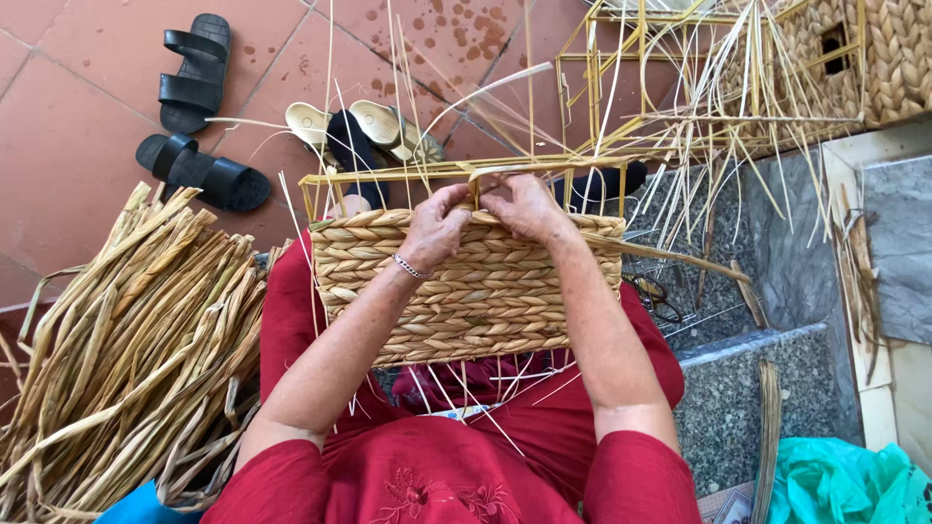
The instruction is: The person weaves a rectangular basket using dried palm leaves. They interlace the leaves through a metal frame, repeatedly pulling and tightening the strands to form a tight weave.
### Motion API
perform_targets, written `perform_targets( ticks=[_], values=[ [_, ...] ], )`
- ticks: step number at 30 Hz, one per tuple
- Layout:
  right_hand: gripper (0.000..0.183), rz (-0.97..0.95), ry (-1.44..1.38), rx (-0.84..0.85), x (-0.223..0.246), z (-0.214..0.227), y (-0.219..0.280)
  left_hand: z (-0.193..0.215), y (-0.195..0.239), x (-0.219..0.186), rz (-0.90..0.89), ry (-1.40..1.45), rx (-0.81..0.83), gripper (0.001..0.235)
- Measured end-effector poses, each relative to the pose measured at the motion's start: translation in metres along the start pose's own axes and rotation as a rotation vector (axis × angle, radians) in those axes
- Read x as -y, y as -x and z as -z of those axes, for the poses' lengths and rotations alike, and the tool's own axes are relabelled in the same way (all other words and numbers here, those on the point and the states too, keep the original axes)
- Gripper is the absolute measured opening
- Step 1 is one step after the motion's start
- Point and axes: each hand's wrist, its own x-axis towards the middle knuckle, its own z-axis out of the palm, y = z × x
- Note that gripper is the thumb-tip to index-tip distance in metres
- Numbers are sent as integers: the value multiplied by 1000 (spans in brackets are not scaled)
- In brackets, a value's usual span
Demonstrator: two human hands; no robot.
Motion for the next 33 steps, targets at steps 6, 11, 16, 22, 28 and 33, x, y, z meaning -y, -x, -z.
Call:
perform_targets(
  ticks=[6,11,16,22,28,33],
  values=[
    [33,156,-41,38,-13,-9,-15,-2,23,-53,-21,-170,56,64],
    [28,278,6,-276,-36,-24,-19,-14,37,-83,-245,-970,-45,38],
    [21,190,147,-304,-44,-38,-21,-29,20,-79,-704,-1016,-148,19],
    [30,129,347,-211,-41,-26,-33,-50,-44,-71,-683,-1148,-65,9],
    [33,176,1,-163,-45,-23,-31,10,-22,-70,-100,254,54,34],
    [36,-71,-262,2,-49,-18,-29,43,23,-52,-339,57,-71,31]
  ],
)
